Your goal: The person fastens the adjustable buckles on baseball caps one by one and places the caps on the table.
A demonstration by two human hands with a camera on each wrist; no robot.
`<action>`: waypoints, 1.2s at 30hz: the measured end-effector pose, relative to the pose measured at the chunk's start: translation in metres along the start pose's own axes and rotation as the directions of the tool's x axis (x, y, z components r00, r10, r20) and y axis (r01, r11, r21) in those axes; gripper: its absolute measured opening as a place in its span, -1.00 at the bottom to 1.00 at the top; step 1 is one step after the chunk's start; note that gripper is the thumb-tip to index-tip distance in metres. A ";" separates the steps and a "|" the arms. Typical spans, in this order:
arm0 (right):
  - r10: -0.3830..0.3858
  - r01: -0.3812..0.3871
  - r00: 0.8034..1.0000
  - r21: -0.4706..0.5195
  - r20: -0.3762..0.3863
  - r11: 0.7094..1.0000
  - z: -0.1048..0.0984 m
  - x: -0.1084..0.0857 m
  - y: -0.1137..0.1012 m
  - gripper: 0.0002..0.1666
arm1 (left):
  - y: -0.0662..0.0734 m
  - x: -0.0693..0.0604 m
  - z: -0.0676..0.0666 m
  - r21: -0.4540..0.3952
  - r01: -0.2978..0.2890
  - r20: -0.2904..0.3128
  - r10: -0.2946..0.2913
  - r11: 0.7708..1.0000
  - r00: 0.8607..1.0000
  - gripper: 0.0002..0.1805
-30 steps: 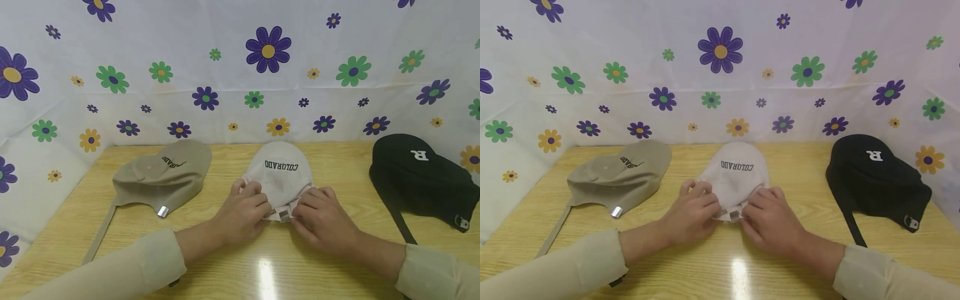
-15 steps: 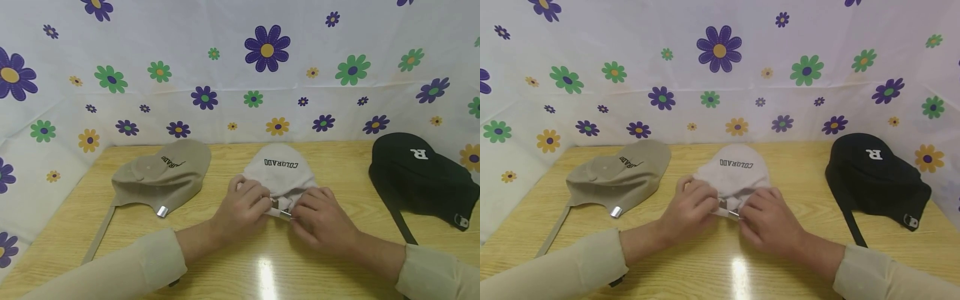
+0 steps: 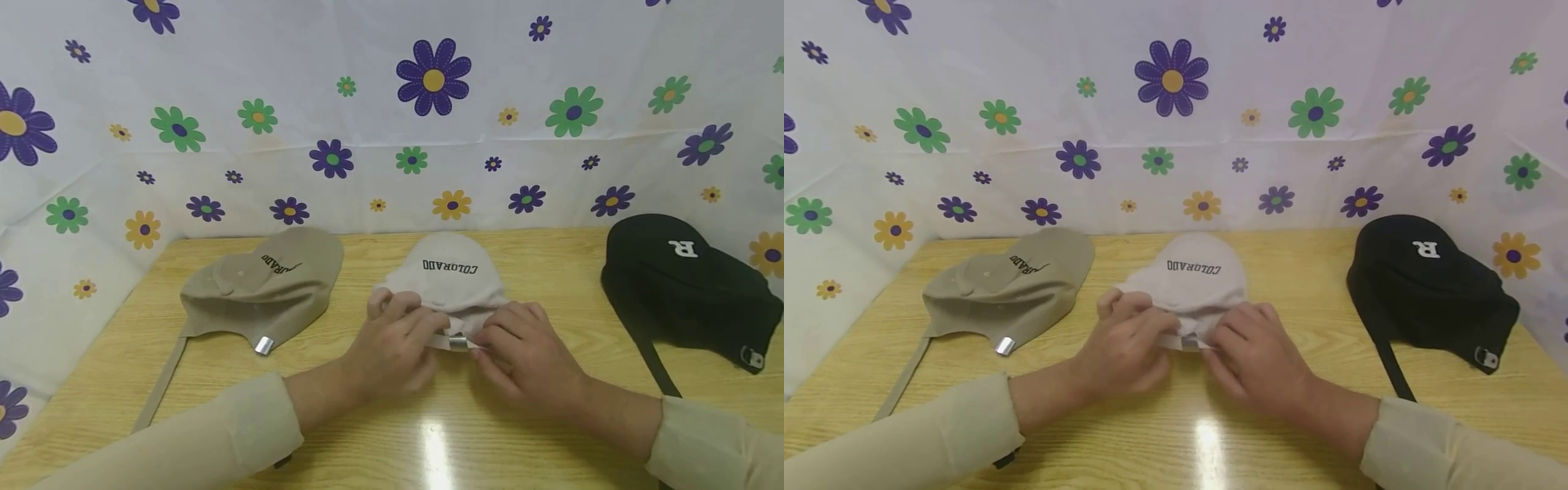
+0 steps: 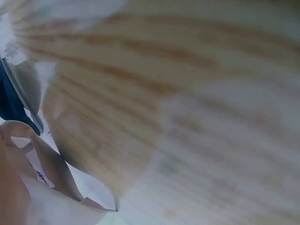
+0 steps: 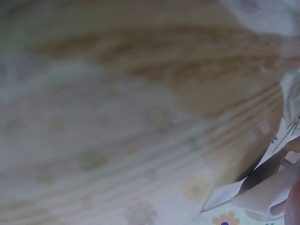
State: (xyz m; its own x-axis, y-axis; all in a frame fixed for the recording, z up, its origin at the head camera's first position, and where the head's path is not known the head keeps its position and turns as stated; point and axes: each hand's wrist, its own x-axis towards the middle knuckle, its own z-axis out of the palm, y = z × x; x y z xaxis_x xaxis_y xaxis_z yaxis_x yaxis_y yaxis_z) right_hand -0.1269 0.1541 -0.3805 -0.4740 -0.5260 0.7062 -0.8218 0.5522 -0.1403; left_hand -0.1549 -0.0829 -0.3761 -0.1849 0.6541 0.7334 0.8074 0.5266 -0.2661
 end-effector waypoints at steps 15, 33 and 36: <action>0.041 -0.040 0.996 -0.014 0.082 0.999 -0.002 0.000 -0.001 -0.60 | 0.001 0.004 0.006 0.020 -0.049 -0.145 0.051 0.999 0.988 -0.89; 0.024 -0.025 0.999 -0.036 -0.029 0.999 -0.003 0.001 0.000 -0.56 | -0.002 0.000 0.001 0.006 -0.001 -0.085 0.001 1.000 0.996 -0.79; 0.029 -0.031 0.999 -0.041 -0.045 0.999 -0.003 0.001 -0.001 -0.55 | -0.002 0.000 0.001 0.012 0.009 -0.083 -0.008 1.000 0.997 -0.81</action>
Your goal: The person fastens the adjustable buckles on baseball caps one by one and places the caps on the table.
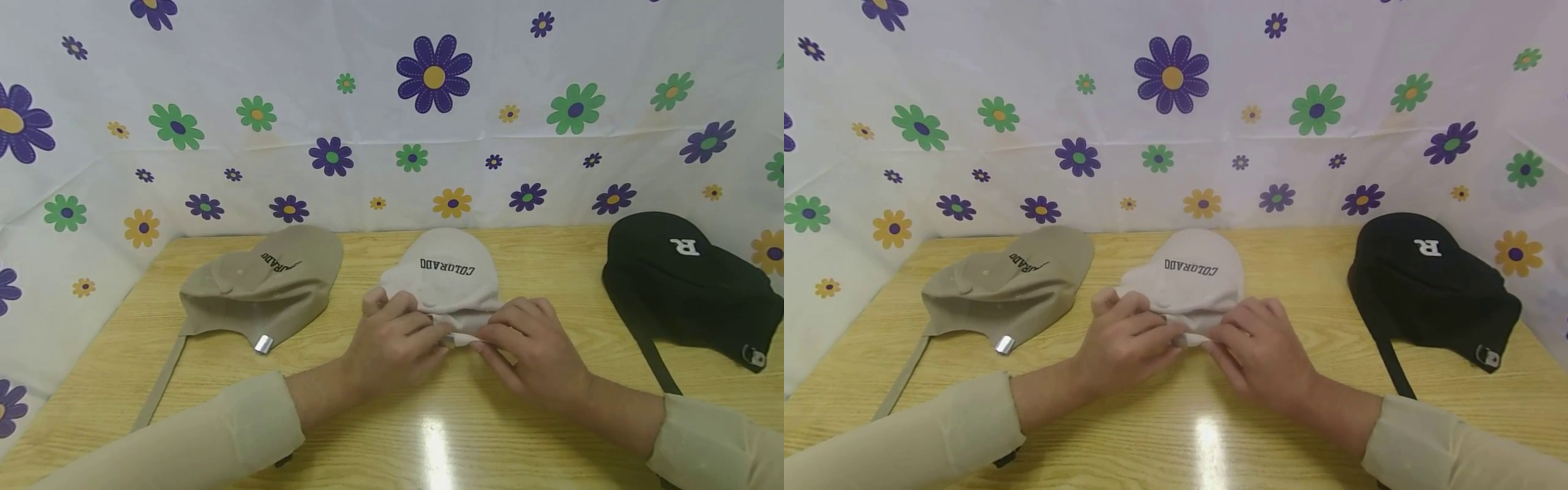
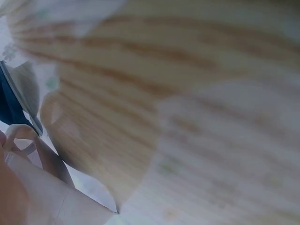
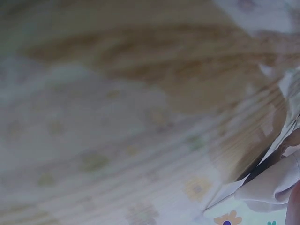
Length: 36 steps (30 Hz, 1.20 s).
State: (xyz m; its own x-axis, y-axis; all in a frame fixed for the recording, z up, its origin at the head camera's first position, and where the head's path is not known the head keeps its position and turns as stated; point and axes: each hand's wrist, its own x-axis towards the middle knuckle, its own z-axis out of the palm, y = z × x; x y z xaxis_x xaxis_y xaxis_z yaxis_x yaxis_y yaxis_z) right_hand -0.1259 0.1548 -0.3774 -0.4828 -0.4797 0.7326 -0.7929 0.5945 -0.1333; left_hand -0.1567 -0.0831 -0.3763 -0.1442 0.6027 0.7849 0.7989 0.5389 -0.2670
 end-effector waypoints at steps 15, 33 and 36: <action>0.031 -0.031 0.999 -0.005 -0.024 1.000 -0.002 0.001 0.001 -0.52 | 0.000 0.001 0.000 0.039 0.032 0.007 -0.032 0.999 0.999 -0.88; 0.101 -0.098 0.982 -0.022 0.158 0.995 0.002 -0.002 0.001 -0.48 | 0.007 -0.001 0.003 -0.134 0.024 0.010 -0.023 0.991 1.000 -0.88; 0.077 -0.077 0.982 -0.010 0.173 0.997 0.003 -0.003 0.000 -0.42 | 0.011 0.001 0.004 -0.147 0.004 -0.008 -0.005 0.989 1.000 -0.90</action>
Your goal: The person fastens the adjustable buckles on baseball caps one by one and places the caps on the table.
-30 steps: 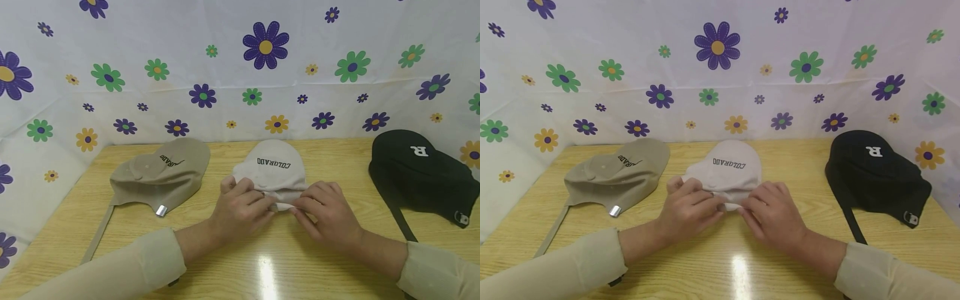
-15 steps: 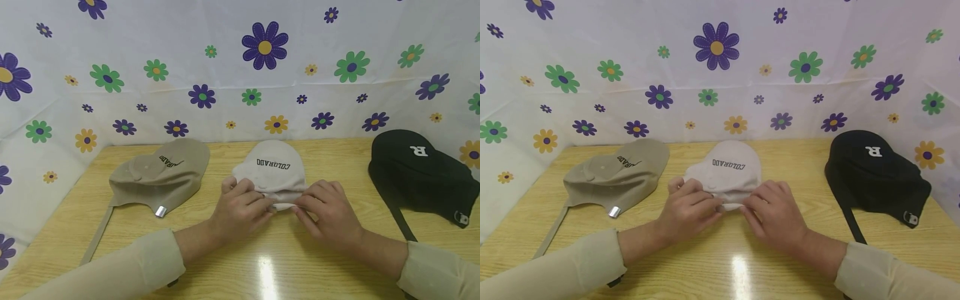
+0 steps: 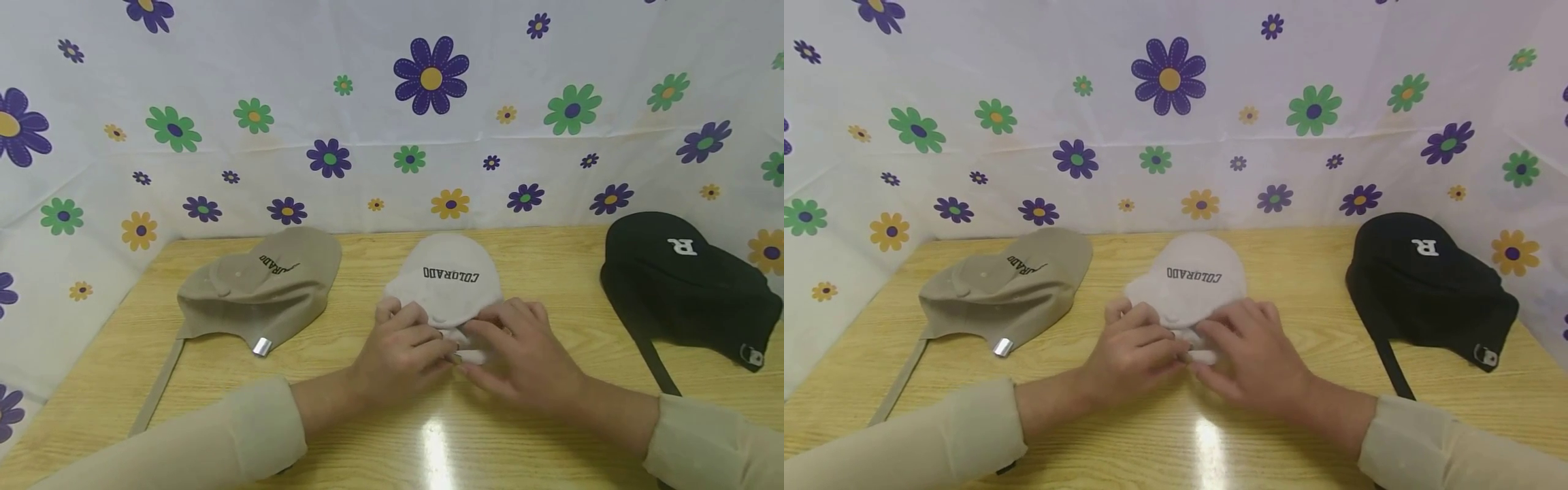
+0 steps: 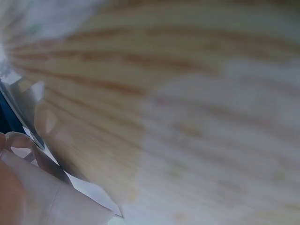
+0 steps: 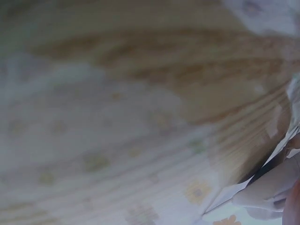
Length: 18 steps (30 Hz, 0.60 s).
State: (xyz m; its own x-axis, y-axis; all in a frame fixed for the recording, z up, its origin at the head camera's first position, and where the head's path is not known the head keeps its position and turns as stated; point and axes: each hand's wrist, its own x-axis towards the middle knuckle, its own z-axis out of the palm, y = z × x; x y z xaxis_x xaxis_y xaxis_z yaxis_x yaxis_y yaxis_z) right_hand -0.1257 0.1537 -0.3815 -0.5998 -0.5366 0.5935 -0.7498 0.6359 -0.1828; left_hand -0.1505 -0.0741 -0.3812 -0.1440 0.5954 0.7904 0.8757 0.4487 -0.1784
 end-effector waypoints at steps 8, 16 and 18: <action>-0.053 0.053 0.997 0.007 0.052 0.999 0.002 0.000 -0.002 -0.43 | 0.003 0.002 -0.001 -0.004 -0.025 -0.015 0.025 1.000 1.000 -0.86; -0.096 0.096 0.994 0.006 0.059 0.995 0.001 0.000 -0.003 -0.66 | 0.003 0.002 0.000 -0.037 -0.064 -0.034 0.062 0.997 0.997 -0.84; -0.107 0.106 0.993 0.007 0.050 0.994 0.001 0.000 -0.003 -0.64 | 0.003 0.002 0.001 -0.042 -0.072 -0.036 0.070 0.997 0.997 -0.83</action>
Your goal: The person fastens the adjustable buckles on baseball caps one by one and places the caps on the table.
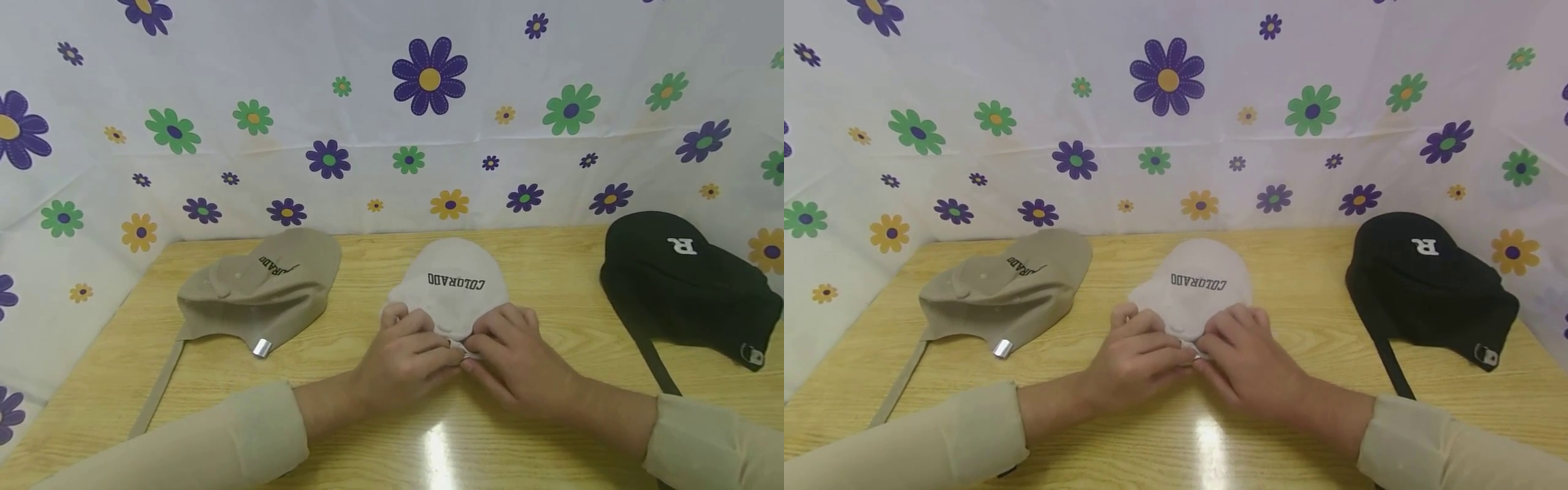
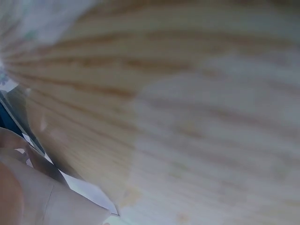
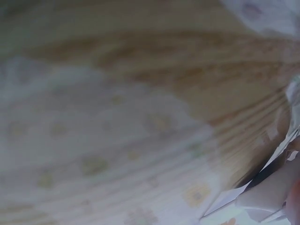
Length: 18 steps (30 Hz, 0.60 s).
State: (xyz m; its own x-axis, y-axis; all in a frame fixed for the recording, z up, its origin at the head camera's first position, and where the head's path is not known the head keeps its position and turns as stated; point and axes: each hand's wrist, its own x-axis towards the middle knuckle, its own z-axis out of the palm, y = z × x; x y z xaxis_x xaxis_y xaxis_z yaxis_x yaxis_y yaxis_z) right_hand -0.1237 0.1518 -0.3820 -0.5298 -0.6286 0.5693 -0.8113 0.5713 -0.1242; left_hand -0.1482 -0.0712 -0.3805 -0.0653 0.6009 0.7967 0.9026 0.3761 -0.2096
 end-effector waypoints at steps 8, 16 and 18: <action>0.034 -0.035 0.999 -0.041 -0.017 0.999 0.001 -0.001 -0.002 -0.68 | 0.001 0.000 -0.002 -0.012 0.046 0.024 -0.046 0.999 0.999 -0.83; 0.090 -0.094 0.993 -0.052 -0.075 0.994 0.000 0.000 -0.002 -0.61 | -0.002 0.000 -0.004 -0.026 0.091 0.019 -0.091 0.995 0.996 -0.81; 0.073 -0.078 0.993 -0.050 -0.094 0.996 0.000 0.000 -0.001 -0.55 | -0.003 0.000 -0.004 -0.027 0.099 0.016 -0.099 0.995 0.995 -0.83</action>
State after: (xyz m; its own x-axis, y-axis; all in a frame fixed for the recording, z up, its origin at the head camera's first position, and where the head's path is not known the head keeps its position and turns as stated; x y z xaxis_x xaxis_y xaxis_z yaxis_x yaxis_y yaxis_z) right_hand -0.1229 0.1511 -0.3820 -0.5617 -0.5331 0.6327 -0.7545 0.6439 -0.1273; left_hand -0.1493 -0.0751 -0.3773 -0.1608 0.5716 0.8046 0.9028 0.4146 -0.1141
